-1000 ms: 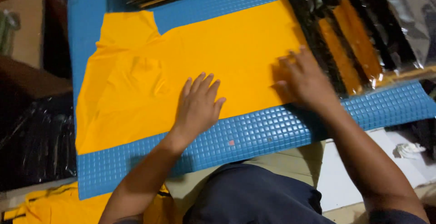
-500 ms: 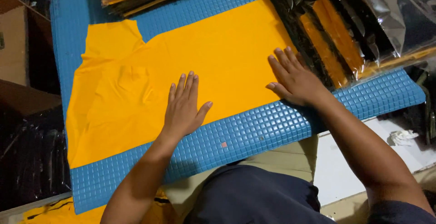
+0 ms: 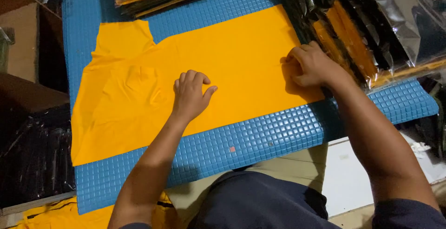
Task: The person lays a yellow t-shirt flat on a blue textured table, smooths it, then folds the sleeves inward and folds the shirt in half lengthwise. They continue folding the shirt into a compact rectangle and place it on a stack of similar folded shirts.
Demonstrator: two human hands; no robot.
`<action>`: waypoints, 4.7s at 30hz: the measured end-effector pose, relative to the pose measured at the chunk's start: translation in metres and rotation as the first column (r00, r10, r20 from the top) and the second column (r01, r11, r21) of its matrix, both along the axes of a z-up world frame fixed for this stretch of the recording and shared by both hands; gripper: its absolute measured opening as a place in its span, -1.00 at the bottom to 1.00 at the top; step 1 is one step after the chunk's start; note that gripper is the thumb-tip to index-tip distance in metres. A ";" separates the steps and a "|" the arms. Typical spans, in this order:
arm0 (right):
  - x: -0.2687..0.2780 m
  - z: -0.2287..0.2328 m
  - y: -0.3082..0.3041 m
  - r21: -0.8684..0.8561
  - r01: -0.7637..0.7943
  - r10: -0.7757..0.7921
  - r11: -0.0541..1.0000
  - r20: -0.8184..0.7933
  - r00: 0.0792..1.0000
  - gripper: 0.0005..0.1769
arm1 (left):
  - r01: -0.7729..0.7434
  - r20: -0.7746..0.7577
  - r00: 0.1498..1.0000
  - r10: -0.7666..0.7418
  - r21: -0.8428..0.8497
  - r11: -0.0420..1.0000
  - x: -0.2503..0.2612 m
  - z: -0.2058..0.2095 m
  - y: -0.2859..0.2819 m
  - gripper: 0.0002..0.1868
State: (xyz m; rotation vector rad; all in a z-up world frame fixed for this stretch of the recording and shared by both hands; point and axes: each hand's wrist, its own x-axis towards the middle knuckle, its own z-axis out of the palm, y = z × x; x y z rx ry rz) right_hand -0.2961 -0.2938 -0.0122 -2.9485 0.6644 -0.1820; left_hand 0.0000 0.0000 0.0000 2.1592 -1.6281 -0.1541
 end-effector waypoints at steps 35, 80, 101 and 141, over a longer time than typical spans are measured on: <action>0.001 0.014 0.014 -0.139 0.164 -0.148 0.977 0.119 0.982 -0.82 | -0.008 0.112 0.994 0.011 -0.031 0.999 0.004 -0.002 0.003 -0.78; 0.110 0.002 0.178 -0.028 -0.369 0.370 0.929 0.036 0.928 0.03 | -0.214 0.011 0.976 0.218 0.253 0.944 -0.025 0.016 0.120 -0.28; 0.141 0.020 0.173 -0.228 -0.379 0.328 0.897 -0.234 0.915 0.06 | -0.527 0.139 0.844 0.518 0.034 0.849 0.087 -0.020 0.250 -0.25; 0.391 0.034 0.321 -0.029 -0.965 0.814 0.261 0.543 0.204 -0.42 | -0.519 0.331 0.710 0.622 -0.352 0.779 0.065 -0.020 0.239 -0.42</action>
